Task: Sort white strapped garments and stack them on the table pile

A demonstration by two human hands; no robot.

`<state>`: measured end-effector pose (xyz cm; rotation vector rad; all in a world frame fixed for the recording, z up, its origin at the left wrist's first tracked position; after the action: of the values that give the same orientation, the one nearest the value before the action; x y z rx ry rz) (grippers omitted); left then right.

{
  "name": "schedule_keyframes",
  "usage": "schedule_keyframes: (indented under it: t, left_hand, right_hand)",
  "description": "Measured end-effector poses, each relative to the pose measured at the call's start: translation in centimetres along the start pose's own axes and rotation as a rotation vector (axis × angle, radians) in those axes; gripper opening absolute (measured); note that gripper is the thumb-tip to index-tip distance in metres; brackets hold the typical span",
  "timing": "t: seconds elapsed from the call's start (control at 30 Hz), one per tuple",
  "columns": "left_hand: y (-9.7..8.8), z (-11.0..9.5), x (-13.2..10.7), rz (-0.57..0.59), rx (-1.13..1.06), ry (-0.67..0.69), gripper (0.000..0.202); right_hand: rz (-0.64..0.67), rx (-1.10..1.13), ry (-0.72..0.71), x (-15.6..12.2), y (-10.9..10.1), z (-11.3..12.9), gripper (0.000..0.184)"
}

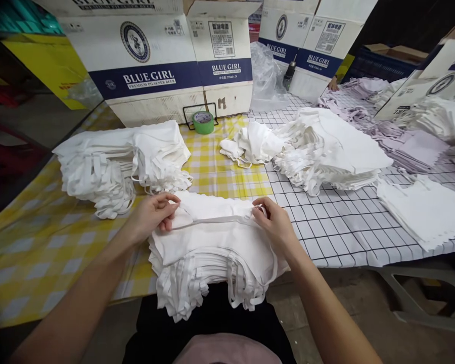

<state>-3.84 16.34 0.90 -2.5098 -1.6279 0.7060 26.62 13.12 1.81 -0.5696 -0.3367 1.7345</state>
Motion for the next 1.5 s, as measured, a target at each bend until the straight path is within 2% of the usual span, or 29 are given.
schedule_keyframes:
  t: [0.13, 0.2, 0.27, 0.33, 0.43, 0.53, 0.67, 0.9, 1.07, 1.17, 1.27, 1.33, 1.5]
  left_hand:
    - [1.5, -0.3, -5.0, 0.152, -0.373, -0.026, 0.039]
    - [1.8, -0.2, -8.0, 0.183, -0.546, -0.049, 0.038]
    - [1.6, 0.1, -10.7, 0.145, -0.691, -0.001, 0.038]
    - [1.2, 0.8, -12.9, 0.059, -0.797, 0.09, 0.04]
    - [1.5, 2.1, -14.9, -0.031, -0.924, 0.151, 0.046]
    - [3.0, 2.6, -15.5, -0.026, -1.017, 0.143, 0.049]
    - [4.2, 2.7, -15.6, -0.035, -1.05, 0.15, 0.043]
    - [4.5, 3.7, -15.7, 0.016, -1.066, 0.181, 0.036]
    - [4.6, 4.5, -15.7, -0.018, -1.074, 0.129, 0.034]
    - [4.5, 4.6, -15.6, -0.088, -1.067, 0.088, 0.036]
    - [4.4, 4.6, -15.6, -0.153, -1.065, 0.073, 0.035]
    - [4.5, 5.2, -15.5, -0.144, -1.088, 0.038, 0.034]
    - [4.0, 8.6, -15.1, -0.129, -1.167, -0.002, 0.04]
  right_hand:
    - [0.17, 0.285, 0.04, -3.6, -0.1, 0.0, 0.036]
    - [0.223, 0.412, 0.075, -5.6, -0.4, -0.5, 0.039]
    - [0.244, 0.525, 0.094, -7.4, -0.7, -1.0, 0.037]
    - [0.259, 0.625, 0.105, -9.0, -0.9, -1.5, 0.034]
    - [0.267, 0.711, 0.105, -10.7, -1.0, -1.8, 0.031]
    - [0.281, 0.735, 0.074, -11.7, -0.8, -1.2, 0.029]
    - [0.315, 0.746, 0.019, -12.3, -0.4, -0.2, 0.028]
    - [0.314, 0.73, -0.048, -12.9, 0.0, 0.0, 0.028]
    - [0.347, 0.742, -0.057, -13.0, 0.2, 0.2, 0.027]
    - [0.383, 0.709, -0.067, -13.2, 0.3, 0.5, 0.026]
    - [0.457, 0.652, -0.093, -13.4, 0.7, 1.1, 0.025]
    - [0.539, 0.586, -0.118, -13.6, 1.3, 1.9, 0.023]
    - [0.725, 0.307, -0.23, -13.9, 2.8, 3.7, 0.022]
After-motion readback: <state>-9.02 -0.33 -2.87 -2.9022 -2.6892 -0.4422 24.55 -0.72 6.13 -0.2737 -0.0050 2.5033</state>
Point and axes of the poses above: each hand's wrist, its own x-axis towards the middle knuckle, its own y-axis out of the palm, z = x × y, the point moved 7 cm from there along x, towards the middle knuckle, and after that the axes turned 15 degrees about z, right-handed, at the moved point
